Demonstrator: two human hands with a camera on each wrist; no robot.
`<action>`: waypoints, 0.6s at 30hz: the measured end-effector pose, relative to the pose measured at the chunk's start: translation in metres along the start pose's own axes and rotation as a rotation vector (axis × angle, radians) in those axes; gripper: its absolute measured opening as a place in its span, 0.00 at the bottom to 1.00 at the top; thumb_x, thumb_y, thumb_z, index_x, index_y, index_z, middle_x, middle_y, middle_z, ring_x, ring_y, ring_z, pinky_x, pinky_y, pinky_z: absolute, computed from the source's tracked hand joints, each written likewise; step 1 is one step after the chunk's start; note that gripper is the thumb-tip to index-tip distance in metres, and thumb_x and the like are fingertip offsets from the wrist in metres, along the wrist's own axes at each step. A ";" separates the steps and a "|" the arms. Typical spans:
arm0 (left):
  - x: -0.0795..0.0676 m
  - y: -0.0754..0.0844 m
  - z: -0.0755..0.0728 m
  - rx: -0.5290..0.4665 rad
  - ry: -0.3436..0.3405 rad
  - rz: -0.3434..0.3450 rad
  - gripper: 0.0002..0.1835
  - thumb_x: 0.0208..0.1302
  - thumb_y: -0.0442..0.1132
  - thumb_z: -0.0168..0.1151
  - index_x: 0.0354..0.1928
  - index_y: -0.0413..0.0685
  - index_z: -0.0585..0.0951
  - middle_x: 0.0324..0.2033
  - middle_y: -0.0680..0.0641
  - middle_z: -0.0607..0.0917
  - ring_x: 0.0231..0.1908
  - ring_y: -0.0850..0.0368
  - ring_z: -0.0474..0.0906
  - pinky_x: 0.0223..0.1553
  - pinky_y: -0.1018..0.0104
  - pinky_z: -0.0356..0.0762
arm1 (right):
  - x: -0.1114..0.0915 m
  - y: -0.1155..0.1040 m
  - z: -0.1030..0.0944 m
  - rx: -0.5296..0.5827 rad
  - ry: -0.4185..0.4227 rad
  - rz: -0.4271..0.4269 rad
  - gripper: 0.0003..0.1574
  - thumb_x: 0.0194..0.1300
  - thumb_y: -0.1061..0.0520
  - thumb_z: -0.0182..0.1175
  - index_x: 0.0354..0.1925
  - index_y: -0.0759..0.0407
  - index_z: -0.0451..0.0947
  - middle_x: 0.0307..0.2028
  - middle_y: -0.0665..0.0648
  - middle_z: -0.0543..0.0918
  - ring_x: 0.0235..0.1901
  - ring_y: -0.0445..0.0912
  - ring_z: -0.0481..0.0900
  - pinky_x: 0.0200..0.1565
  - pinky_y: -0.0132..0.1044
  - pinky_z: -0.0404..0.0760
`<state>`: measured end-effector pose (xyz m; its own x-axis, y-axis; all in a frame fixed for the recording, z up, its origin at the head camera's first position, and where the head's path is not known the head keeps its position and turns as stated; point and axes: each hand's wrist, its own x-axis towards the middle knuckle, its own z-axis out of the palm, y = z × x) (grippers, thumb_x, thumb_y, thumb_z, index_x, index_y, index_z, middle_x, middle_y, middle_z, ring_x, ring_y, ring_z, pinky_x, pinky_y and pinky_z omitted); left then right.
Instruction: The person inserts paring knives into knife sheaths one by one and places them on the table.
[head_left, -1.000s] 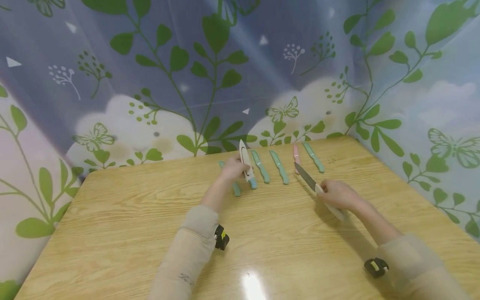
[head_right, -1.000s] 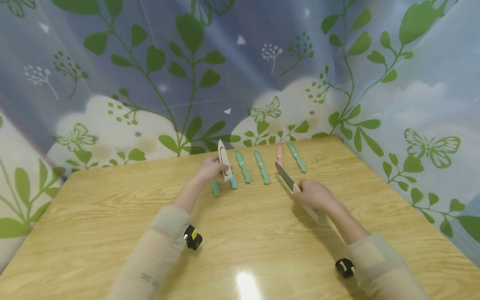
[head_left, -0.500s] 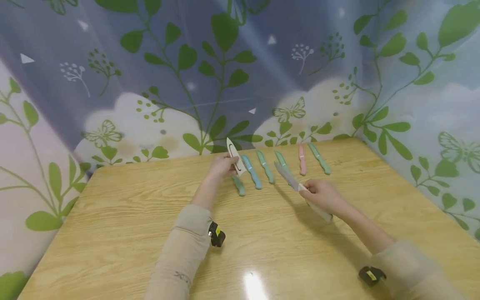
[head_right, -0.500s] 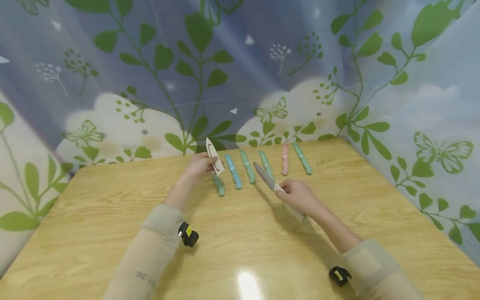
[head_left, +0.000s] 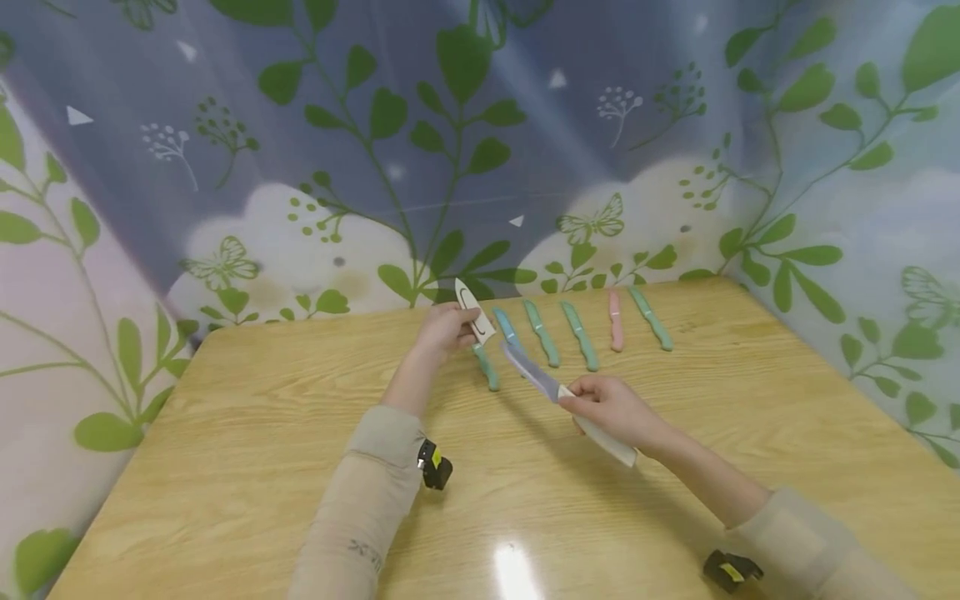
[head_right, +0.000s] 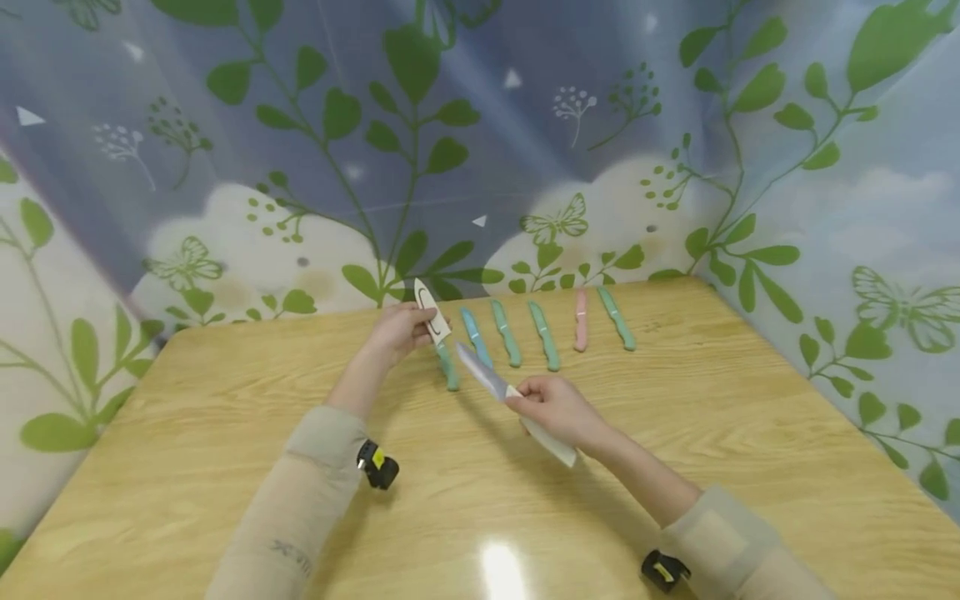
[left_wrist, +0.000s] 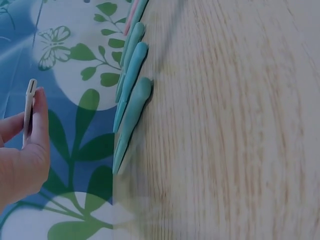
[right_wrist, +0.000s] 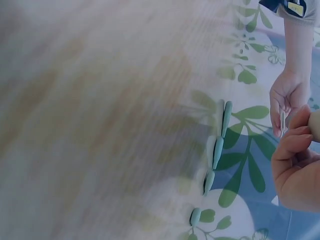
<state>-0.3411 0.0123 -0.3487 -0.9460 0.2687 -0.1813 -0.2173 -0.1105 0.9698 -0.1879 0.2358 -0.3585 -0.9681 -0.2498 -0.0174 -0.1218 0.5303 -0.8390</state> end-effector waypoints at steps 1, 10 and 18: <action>0.000 0.001 0.000 -0.001 -0.009 0.001 0.16 0.67 0.30 0.51 0.52 0.25 0.70 0.46 0.30 0.79 0.31 0.57 0.81 0.37 0.70 0.81 | 0.000 -0.002 0.001 0.004 -0.005 -0.004 0.18 0.67 0.53 0.54 0.38 0.71 0.75 0.19 0.55 0.77 0.23 0.45 0.72 0.25 0.36 0.75; -0.003 0.004 -0.003 -0.040 -0.042 -0.022 0.17 0.67 0.28 0.51 0.55 0.26 0.68 0.52 0.27 0.73 0.43 0.47 0.80 0.43 0.66 0.80 | 0.008 -0.010 0.008 0.025 -0.013 -0.006 0.17 0.68 0.54 0.53 0.35 0.70 0.74 0.19 0.55 0.76 0.23 0.45 0.71 0.24 0.34 0.74; -0.001 0.005 -0.004 -0.086 -0.041 -0.041 0.18 0.67 0.28 0.50 0.56 0.25 0.67 0.51 0.29 0.75 0.51 0.43 0.76 0.47 0.64 0.78 | 0.011 -0.008 0.008 0.057 -0.019 -0.015 0.18 0.68 0.55 0.53 0.37 0.72 0.73 0.20 0.54 0.76 0.23 0.46 0.71 0.25 0.33 0.74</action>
<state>-0.3424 0.0075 -0.3448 -0.9256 0.3134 -0.2123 -0.2773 -0.1795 0.9439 -0.1959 0.2221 -0.3561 -0.9620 -0.2728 -0.0142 -0.1231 0.4791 -0.8691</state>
